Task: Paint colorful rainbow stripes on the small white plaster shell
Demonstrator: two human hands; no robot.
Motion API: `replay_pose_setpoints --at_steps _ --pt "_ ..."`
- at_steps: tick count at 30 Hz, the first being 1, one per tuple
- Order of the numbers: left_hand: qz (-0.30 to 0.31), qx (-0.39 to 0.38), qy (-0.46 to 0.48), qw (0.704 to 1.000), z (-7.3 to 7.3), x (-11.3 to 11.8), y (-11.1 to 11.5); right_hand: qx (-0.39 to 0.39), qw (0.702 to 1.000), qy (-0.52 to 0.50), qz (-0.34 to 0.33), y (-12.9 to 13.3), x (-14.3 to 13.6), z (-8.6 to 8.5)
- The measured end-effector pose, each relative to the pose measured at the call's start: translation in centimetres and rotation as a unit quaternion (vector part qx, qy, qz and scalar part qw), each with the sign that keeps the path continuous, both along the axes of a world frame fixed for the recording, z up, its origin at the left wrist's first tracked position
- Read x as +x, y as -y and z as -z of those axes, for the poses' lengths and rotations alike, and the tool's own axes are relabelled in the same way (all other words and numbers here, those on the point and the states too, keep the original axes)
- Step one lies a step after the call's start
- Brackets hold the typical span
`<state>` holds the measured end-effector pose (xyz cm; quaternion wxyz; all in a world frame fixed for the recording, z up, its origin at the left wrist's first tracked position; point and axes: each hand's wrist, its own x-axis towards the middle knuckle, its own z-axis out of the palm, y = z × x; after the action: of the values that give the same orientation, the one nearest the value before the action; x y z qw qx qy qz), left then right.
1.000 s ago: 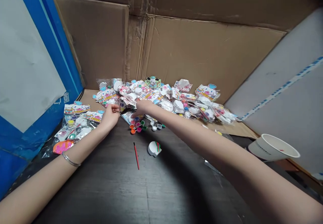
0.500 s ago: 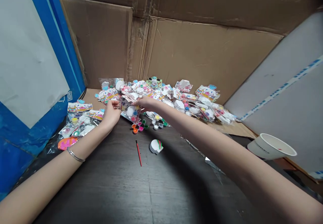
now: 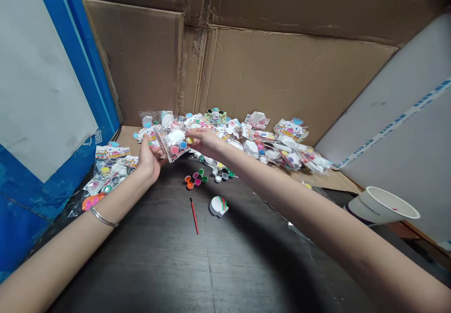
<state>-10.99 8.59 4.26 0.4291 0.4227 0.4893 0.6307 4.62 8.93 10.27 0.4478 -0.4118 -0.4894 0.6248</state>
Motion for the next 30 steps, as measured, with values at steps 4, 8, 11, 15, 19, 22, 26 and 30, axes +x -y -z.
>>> replay_pose_setpoints --at_steps 4,8,11,15,19,22,26,30 --pt "0.059 -0.031 0.020 0.998 -0.9 1.0 1.2 -0.020 0.999 -0.027 0.012 1.2 1.1 0.5" --pt "0.045 -0.010 0.000 0.999 -1.4 1.5 2.1 -0.030 0.998 -0.039 0.050 2.8 4.2 1.3" --pt "0.030 0.022 -0.042 0.998 -2.2 2.0 3.0 -0.035 0.996 -0.049 0.073 4.5 6.6 1.6" --pt "0.066 0.068 -0.118 0.988 -4.1 3.5 5.6 -0.051 0.995 -0.054 0.067 7.7 9.0 1.3" --pt "0.149 0.084 -0.178 0.969 -6.0 5.1 8.8 -0.015 0.999 0.040 -0.031 10.9 11.0 0.4" --pt "0.229 0.065 -0.221 0.946 -6.9 6.0 10.4 0.033 0.985 0.147 -0.087 12.9 12.4 -0.3" --pt "0.323 0.033 -0.295 0.899 -7.3 7.3 11.2 0.018 0.964 0.220 -0.149 14.7 13.2 -0.7" --pt "0.343 0.024 -0.340 0.875 -6.6 8.9 11.6 0.033 0.945 0.282 -0.160 15.4 12.8 -0.5"
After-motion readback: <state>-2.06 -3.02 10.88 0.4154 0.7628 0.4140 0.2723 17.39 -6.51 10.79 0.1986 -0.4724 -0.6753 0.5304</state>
